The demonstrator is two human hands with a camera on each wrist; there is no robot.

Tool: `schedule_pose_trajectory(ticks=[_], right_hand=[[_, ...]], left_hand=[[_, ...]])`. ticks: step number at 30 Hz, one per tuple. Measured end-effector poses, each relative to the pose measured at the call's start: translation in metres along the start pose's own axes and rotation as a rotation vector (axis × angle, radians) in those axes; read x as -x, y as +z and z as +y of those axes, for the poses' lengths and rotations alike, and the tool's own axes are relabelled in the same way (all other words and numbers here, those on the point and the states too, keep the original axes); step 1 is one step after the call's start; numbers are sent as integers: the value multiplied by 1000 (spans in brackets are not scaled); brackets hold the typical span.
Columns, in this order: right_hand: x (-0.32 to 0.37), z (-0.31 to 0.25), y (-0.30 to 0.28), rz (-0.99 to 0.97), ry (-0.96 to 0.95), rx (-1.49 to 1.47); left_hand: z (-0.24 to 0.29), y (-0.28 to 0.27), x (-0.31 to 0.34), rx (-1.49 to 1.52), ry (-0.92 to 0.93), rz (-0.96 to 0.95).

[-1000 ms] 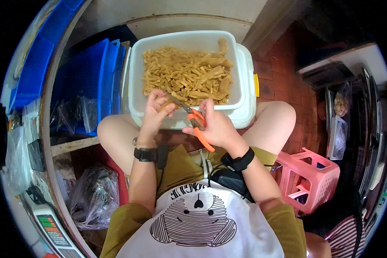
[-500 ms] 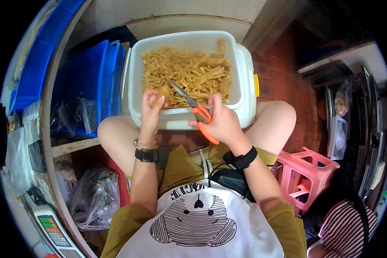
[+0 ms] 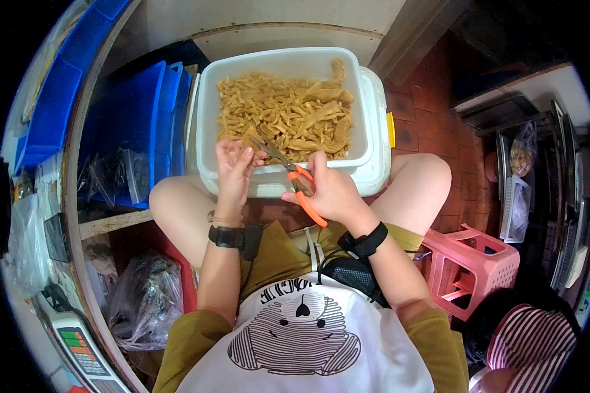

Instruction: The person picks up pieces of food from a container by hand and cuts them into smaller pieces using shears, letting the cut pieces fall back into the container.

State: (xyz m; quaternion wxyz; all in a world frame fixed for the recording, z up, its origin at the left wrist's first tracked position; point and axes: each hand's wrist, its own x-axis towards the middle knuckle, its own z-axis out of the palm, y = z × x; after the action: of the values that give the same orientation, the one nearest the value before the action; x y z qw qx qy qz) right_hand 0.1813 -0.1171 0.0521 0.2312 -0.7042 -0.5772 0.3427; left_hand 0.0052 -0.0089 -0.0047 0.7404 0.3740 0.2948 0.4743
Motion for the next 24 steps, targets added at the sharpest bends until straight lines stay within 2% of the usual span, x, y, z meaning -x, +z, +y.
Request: schedule_pose_trajectory(ticks=[11, 19, 24], right_hand=[[1, -4, -3, -46, 4, 4], [0, -1, 0, -30, 31, 70], [2, -4, -5, -51, 1, 8]], left_hand=[[-6, 7, 2, -37, 56, 78], [-9, 15, 4, -39, -48, -28], [-9, 10, 3, -76, -39, -47]])
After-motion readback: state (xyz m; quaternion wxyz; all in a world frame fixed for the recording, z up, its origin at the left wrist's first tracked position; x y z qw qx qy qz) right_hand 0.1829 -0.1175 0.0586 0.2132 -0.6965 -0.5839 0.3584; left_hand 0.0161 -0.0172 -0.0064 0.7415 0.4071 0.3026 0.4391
